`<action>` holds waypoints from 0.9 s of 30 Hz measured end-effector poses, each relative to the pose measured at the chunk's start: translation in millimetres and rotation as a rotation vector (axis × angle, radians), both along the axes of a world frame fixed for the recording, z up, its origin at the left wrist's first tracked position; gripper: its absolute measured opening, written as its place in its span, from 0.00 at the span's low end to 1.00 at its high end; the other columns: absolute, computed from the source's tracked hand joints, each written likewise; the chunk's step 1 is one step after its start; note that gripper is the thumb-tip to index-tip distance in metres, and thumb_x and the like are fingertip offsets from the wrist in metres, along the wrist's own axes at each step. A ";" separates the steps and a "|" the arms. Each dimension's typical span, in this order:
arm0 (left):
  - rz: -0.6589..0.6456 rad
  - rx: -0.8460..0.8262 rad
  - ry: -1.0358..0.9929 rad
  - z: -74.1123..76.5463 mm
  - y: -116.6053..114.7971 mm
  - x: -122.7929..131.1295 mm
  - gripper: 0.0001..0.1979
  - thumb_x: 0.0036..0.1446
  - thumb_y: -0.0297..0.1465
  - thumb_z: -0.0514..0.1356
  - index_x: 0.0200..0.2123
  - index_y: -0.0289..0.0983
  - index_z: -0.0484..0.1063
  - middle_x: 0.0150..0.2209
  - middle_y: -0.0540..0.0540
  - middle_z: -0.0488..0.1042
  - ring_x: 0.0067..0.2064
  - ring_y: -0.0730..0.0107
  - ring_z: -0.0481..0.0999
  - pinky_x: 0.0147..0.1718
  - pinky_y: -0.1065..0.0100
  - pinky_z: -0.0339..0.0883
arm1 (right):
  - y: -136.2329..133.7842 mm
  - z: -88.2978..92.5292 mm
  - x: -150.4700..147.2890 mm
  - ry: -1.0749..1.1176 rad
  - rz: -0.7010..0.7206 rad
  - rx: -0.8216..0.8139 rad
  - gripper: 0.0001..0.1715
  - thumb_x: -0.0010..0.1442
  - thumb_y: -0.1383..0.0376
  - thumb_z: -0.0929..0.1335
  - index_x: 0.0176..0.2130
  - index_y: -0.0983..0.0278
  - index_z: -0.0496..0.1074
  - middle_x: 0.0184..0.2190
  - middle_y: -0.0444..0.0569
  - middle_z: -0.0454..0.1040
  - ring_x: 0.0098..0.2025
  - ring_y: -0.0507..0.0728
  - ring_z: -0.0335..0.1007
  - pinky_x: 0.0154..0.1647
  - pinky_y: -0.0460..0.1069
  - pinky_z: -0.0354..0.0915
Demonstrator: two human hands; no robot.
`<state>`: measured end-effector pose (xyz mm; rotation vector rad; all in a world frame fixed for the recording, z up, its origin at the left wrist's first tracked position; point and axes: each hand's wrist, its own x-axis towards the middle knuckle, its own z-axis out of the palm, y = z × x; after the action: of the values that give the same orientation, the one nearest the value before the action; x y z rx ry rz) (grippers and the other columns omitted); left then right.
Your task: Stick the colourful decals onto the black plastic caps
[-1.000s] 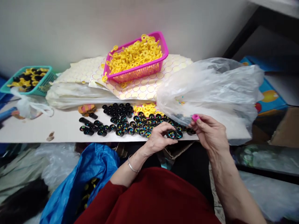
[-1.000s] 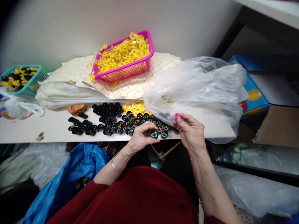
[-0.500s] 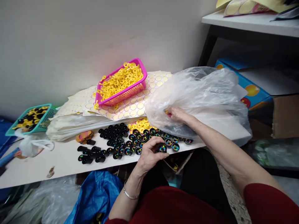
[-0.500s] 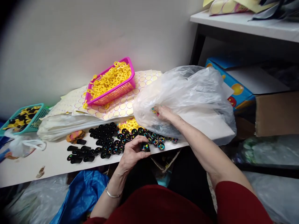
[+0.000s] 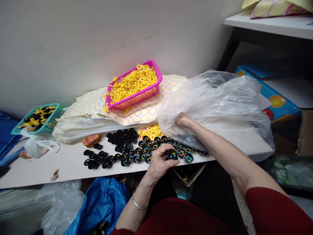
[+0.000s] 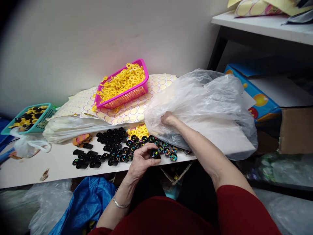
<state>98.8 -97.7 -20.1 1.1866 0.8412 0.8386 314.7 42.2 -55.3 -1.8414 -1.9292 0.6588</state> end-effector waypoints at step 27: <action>-0.104 0.287 0.180 6.9 19.7 82.8 0.16 0.42 0.28 0.66 0.39 0.35 0.77 0.38 0.47 0.78 0.42 0.64 0.75 0.48 0.63 0.68 | -170.8 89.2 37.8 -0.048 0.218 0.481 0.11 0.63 0.66 0.65 0.35 0.60 0.78 0.30 0.49 0.73 0.32 0.55 0.68 0.32 0.49 0.62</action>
<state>181.6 -78.0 -13.2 1.5639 0.8137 0.7936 352.5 -128.6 33.9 -1.3755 -2.1084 0.1819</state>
